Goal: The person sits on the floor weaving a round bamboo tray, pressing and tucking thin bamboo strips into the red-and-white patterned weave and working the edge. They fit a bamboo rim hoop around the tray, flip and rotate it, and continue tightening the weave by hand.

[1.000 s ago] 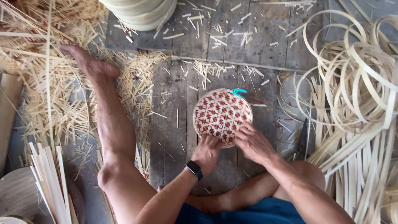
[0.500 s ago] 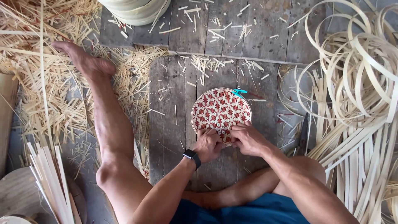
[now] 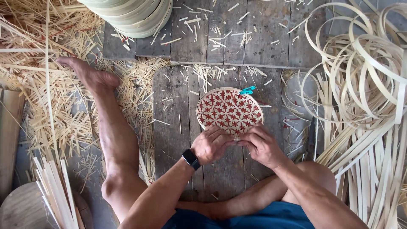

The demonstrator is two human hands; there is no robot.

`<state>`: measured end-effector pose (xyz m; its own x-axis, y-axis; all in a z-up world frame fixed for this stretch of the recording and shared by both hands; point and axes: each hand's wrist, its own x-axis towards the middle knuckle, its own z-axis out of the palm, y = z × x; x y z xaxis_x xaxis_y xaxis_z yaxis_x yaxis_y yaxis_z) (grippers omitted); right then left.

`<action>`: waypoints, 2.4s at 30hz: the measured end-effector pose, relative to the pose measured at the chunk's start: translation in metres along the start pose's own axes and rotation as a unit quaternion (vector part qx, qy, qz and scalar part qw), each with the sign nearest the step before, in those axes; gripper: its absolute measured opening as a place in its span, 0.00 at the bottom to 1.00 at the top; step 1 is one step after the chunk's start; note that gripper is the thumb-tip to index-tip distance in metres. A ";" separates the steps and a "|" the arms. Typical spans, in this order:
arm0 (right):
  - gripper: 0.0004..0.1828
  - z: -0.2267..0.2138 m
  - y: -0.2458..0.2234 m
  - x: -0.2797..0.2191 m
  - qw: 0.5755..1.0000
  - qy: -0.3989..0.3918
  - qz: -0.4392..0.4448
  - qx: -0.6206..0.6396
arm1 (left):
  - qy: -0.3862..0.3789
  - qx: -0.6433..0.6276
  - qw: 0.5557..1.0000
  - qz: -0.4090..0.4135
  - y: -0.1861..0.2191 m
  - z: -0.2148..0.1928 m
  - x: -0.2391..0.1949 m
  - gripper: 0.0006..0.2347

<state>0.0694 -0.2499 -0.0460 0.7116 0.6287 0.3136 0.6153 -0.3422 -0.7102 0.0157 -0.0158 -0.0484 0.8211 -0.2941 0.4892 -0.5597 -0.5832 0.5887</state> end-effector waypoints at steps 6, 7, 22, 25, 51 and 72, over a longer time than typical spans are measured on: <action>0.15 0.017 0.012 -0.013 0.997 -0.063 -0.001 0.034 | -0.110 -0.007 0.994 0.012 -0.029 0.041 -0.082 0.04; 0.25 0.014 0.009 -0.001 0.998 0.001 0.058 -0.024 | -0.151 0.009 0.989 0.011 -0.028 0.038 -0.088 0.06; 0.20 0.033 0.082 -0.001 0.940 0.220 0.244 0.093 | 0.117 0.061 0.850 -0.510 -0.046 0.035 -0.092 0.13; 0.32 0.016 0.058 0.013 0.957 0.191 0.213 -0.053 | 0.103 0.061 0.857 -0.500 -0.040 0.027 -0.086 0.13; 0.37 0.021 0.061 -0.012 0.932 -0.088 0.323 -0.139 | 0.057 0.056 0.861 -0.503 -0.013 0.006 -0.066 0.22; 0.16 -0.038 -0.049 0.010 0.963 0.059 0.191 0.180 | -0.014 -0.203 0.931 -0.304 0.043 -0.066 0.030 0.23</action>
<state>0.0592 -0.2533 0.0152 0.9093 0.4142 0.0406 0.1585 -0.2545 -0.9540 0.0085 0.0005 0.0344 0.9993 -0.0261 -0.0268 0.0172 -0.3156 0.9487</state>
